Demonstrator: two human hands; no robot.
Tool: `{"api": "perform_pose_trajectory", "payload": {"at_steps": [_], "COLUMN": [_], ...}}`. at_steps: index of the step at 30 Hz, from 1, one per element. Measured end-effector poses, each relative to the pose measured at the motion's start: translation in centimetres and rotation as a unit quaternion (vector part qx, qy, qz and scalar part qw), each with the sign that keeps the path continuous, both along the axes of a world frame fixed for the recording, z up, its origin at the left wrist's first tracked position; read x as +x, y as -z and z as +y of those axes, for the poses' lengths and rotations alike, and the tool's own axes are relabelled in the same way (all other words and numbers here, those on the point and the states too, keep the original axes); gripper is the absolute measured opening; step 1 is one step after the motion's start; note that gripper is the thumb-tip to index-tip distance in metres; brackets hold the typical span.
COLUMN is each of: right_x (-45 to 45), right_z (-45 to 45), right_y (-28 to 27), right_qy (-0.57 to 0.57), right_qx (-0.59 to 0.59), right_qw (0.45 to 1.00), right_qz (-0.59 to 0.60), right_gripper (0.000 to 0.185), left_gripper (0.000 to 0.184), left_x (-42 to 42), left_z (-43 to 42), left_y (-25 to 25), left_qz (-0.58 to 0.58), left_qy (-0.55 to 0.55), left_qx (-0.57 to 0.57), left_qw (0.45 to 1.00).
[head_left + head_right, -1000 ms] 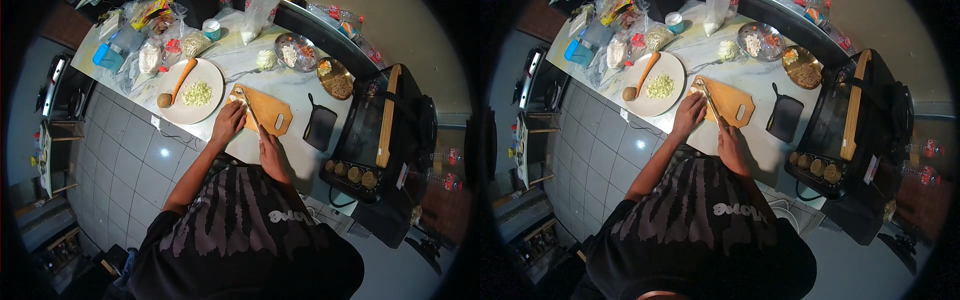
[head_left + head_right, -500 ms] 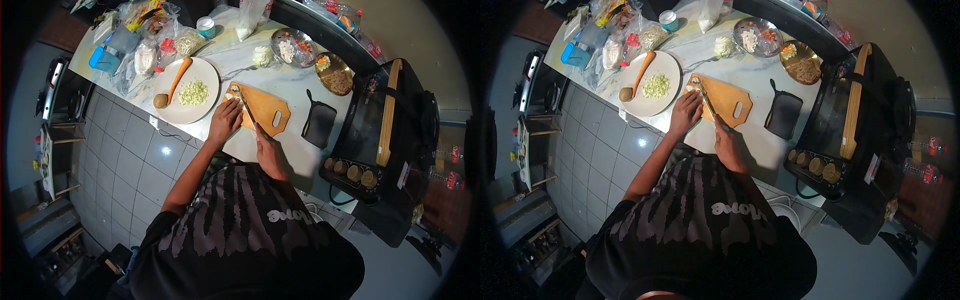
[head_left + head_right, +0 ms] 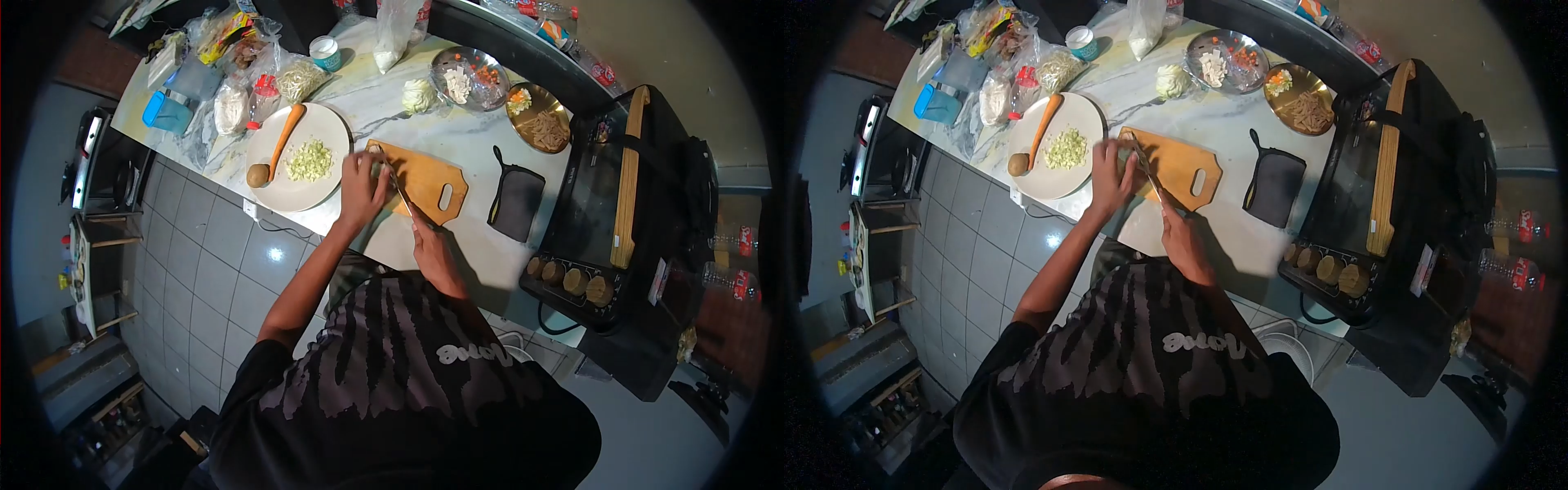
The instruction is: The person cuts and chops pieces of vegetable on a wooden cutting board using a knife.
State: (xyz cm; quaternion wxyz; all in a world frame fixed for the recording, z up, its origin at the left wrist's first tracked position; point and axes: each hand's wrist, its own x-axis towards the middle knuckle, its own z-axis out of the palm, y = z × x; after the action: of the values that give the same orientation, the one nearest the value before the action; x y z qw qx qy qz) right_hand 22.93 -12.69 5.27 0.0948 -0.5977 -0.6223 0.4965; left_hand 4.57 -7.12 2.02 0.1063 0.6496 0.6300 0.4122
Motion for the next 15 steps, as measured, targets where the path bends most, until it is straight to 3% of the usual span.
{"api": "perform_pose_trajectory", "payload": {"at_steps": [1,2,4,8,10,11,12,14,15], "right_x": [0.0,0.1,0.3,0.6,0.5,0.6,0.7,0.8,0.9], "right_z": [-0.1,-0.3,-0.6,-0.6,-0.6,-0.5,-0.3,-0.3,-0.2], "right_y": [0.2,0.5,1.2,3.0,1.8,1.4,1.7,2.4,2.4], "right_qy": [-0.002,-0.004,0.000,0.020,0.017,0.010,0.007,0.001,0.004], "right_qx": [0.006,0.011,0.045,0.121,0.098,0.078,0.084,0.091,0.092], "right_qw": [1.000,1.000,0.999,0.989,0.993,0.995,0.995,0.995,0.995], "right_qz": [-0.003,-0.006,0.017,0.077,0.065,0.052,0.053,0.036,0.037], "right_gripper": [0.046,0.046,0.045,0.043,0.043,0.043,0.043,0.044,0.044], "left_gripper": [0.029,0.035,0.050,0.061,0.068,0.056,0.056,0.035,0.035], "left_x": [0.4,1.0,2.0,2.5,2.2,1.9,1.3,0.0,-0.1], "left_z": [2.1,3.4,6.1,7.9,7.6,7.1,6.1,2.9,1.4], "left_y": [-0.6,-2.5,-2.2,1.9,2.3,1.2,1.0,1.0,1.3], "left_qz": [-0.004,-0.006,0.108,0.174,0.170,0.130,0.131,-0.045,-0.043], "left_qy": [0.005,0.035,0.068,0.080,0.112,0.101,0.098,0.025,0.027], "left_qx": [0.066,0.034,0.046,0.004,-0.027,0.005,0.011,-0.002,-0.001], "left_qw": [0.998,0.999,0.991,0.981,0.979,0.986,0.986,0.999,0.999]}}
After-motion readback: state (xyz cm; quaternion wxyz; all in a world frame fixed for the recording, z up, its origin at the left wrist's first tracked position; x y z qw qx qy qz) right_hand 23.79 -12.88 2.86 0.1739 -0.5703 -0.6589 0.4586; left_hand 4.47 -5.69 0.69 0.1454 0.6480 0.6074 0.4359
